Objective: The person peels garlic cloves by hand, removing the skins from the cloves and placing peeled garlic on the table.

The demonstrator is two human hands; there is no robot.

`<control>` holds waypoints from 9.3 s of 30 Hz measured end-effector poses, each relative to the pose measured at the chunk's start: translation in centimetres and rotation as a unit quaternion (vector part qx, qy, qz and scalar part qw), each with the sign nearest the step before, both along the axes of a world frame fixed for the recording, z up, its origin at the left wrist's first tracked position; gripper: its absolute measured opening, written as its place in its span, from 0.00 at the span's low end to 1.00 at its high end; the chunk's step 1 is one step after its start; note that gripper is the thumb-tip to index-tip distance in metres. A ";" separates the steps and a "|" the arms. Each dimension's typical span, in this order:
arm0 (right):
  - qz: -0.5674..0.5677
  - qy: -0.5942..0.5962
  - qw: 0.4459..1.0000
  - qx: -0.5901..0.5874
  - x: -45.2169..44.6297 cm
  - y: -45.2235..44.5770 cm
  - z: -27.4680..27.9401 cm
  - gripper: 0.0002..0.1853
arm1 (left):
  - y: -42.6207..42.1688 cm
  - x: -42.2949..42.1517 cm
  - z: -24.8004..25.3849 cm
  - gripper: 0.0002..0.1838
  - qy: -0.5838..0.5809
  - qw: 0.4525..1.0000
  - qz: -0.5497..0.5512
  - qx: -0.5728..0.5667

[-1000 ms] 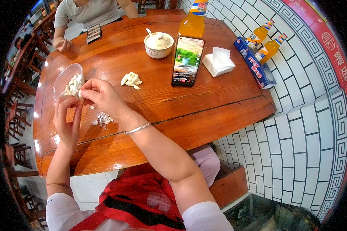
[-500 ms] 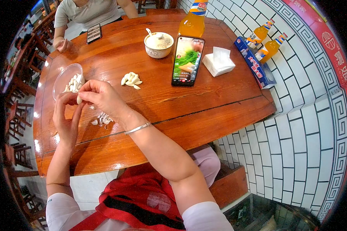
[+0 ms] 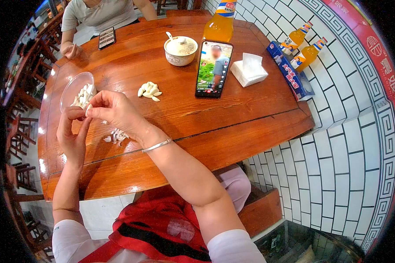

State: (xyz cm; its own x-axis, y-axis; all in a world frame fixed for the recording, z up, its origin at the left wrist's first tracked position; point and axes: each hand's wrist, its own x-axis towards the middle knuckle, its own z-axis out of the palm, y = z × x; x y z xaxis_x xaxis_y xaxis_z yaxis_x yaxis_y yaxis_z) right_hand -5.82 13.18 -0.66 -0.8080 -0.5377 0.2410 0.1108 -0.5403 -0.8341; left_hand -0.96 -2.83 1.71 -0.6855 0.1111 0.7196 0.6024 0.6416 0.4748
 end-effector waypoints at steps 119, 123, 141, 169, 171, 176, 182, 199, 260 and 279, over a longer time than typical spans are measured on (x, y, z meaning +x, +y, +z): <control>-0.036 0.009 0.998 0.046 -0.1 -0.2 0.1 0.07 | 0.0 0.0 -0.2 0.13 -0.010 1.000 -0.022 0.011; -0.036 0.020 0.998 0.052 0.0 0.0 0.2 0.07 | 0.0 0.1 0.0 0.13 0.006 1.000 -0.027 0.001; 0.009 0.011 1.000 0.021 0.6 0.2 1.3 0.10 | -0.6 -0.2 -0.1 0.09 -0.012 0.995 -0.041 0.094; -0.049 0.031 0.998 0.025 -0.2 0.0 0.0 0.07 | -0.2 0.0 0.6 0.10 0.013 0.996 -0.048 0.071; -0.053 0.044 0.997 0.037 -0.1 0.0 0.1 0.06 | -0.6 0.0 0.4 0.11 0.006 0.997 -0.052 0.053; -0.070 0.035 0.997 0.025 0.1 0.0 0.5 0.05 | -1.0 -0.1 0.0 0.11 0.000 0.997 -0.064 0.045; -0.066 0.023 0.997 0.025 0.2 0.0 0.9 0.04 | -0.9 0.0 0.1 0.11 -0.015 0.996 -0.065 0.058; -0.063 0.026 0.996 0.049 0.3 0.3 0.9 0.05 | -0.1 0.2 0.5 0.09 0.024 0.999 -0.027 -0.006; 0.017 0.028 0.998 0.047 0.2 0.6 0.7 0.10 | -1.7 -0.3 0.6 0.10 -0.033 0.994 -0.088 0.063; 0.078 -0.032 0.996 -0.021 0.3 0.6 0.6 0.10 | -1.2 -0.5 0.9 0.12 0.131 0.986 -0.042 -0.095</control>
